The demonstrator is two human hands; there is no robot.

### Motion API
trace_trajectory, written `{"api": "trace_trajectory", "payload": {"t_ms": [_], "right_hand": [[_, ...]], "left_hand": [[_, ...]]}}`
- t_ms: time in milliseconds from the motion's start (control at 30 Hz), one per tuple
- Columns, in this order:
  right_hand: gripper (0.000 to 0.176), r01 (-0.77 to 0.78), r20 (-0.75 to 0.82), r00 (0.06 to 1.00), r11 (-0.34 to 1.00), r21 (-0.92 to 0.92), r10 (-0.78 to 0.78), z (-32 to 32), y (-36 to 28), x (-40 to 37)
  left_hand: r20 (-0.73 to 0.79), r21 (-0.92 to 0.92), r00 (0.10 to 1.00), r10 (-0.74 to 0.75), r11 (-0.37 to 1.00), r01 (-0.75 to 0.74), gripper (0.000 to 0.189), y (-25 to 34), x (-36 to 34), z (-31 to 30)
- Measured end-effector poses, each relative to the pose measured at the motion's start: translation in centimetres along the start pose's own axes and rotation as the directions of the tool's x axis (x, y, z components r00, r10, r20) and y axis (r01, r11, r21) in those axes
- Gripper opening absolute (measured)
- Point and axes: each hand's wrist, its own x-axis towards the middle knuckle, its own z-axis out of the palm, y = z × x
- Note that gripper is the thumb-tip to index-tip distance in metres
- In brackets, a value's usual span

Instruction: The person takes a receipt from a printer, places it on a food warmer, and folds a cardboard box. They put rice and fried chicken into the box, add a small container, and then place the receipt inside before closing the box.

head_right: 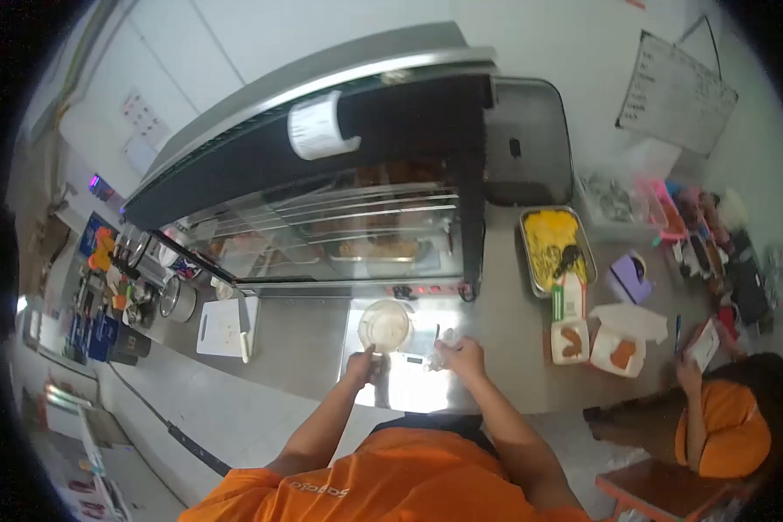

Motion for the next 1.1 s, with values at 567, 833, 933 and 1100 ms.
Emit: {"api": "trace_trajectory", "payload": {"t_ms": [567,833,933,1100], "right_hand": [[0.026,-0.579,0.530,0.815,0.358,0.732,0.233,4.9,5.4,4.3],[0.020,-0.143,0.069,0.989,0.957,0.253,0.129,-2.0,-7.1,-7.2],[0.017,0.491,-0.255,0.852,0.868,0.080,-0.458,-2.9,-13.7,-6.6],[0.042,0.877,-0.463,0.163,0.343,-0.337,-0.871,-4.7,-36.9,-10.7]], "left_hand": [[0.019,0.061,0.996,0.086,0.994,-0.087,0.013,0.7,-3.4,3.2],[0.135,0.117,0.979,0.154,0.978,-0.170,0.039,0.3,-4.0,1.7],[0.098,0.550,0.828,0.552,0.663,-0.507,0.025,2.0,-4.2,0.2],[0.099,0.420,0.411,0.906,0.336,-0.843,0.021,7.1,-1.6,1.6]]}}
